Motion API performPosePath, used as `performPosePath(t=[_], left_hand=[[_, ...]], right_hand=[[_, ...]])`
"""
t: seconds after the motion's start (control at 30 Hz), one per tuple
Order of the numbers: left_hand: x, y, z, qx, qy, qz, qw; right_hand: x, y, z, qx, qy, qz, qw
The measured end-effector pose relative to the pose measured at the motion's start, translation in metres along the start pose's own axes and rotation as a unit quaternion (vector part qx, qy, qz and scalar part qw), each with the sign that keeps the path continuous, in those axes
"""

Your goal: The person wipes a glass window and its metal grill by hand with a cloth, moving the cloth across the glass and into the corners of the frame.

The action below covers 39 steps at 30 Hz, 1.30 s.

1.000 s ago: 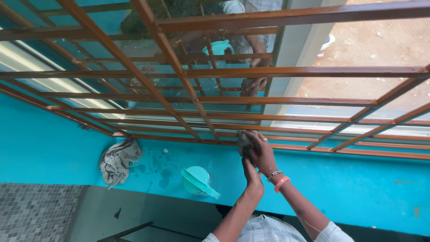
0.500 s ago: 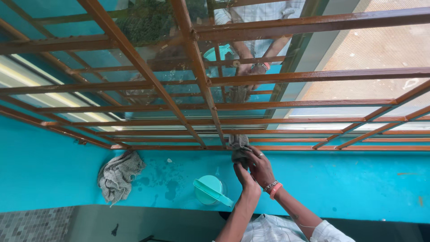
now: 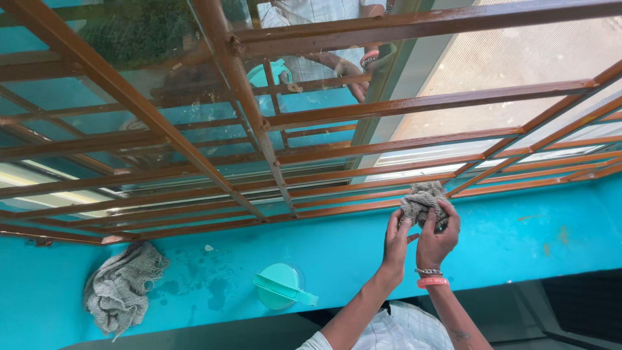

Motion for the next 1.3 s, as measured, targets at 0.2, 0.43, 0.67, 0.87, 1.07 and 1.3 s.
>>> performPosePath(t=[0.2,0.43,0.67,0.87,1.07,1.3], left_hand=[[0.039,-0.028,0.011,0.167,-0.211,-0.037,0.962],[0.051,-0.089,0.089,0.209,-0.312,-0.156,0.914],[0.101,-0.069,0.094,0.090,-0.280,-0.244,0.924],[0.185,-0.006,0.019,0.406,-0.346,-0.190,0.825],[0.222,0.008,-0.016,0.479,-0.394,-0.121,0.775],[0.192,-0.008,-0.001,0.468,-0.436,-0.131,0.757]], right_hand=[[-0.007,-0.041,-0.025,-0.054,0.025,-0.026,0.998],[-0.019,-0.042,-0.132,-0.027,-0.004,0.074,0.997],[-0.060,-0.059,-0.139,-0.038,-0.075,0.202,0.976],[-0.098,-0.126,-0.064,-0.031,-0.232,0.100,0.967],[-0.105,-0.160,-0.030,-0.192,-0.092,0.017,0.977],[-0.083,-0.118,-0.067,-0.190,-0.106,0.009,0.976]])
Point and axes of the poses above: each hand's wrist, its own y-axis away from the middle knuckle, its own x-axis out of the palm, z = x × y, the point moved 2 cm from there along -y, towards the middle knuckle, and after that the axes turned 8 degrees about -x, right-handed, at the moved point
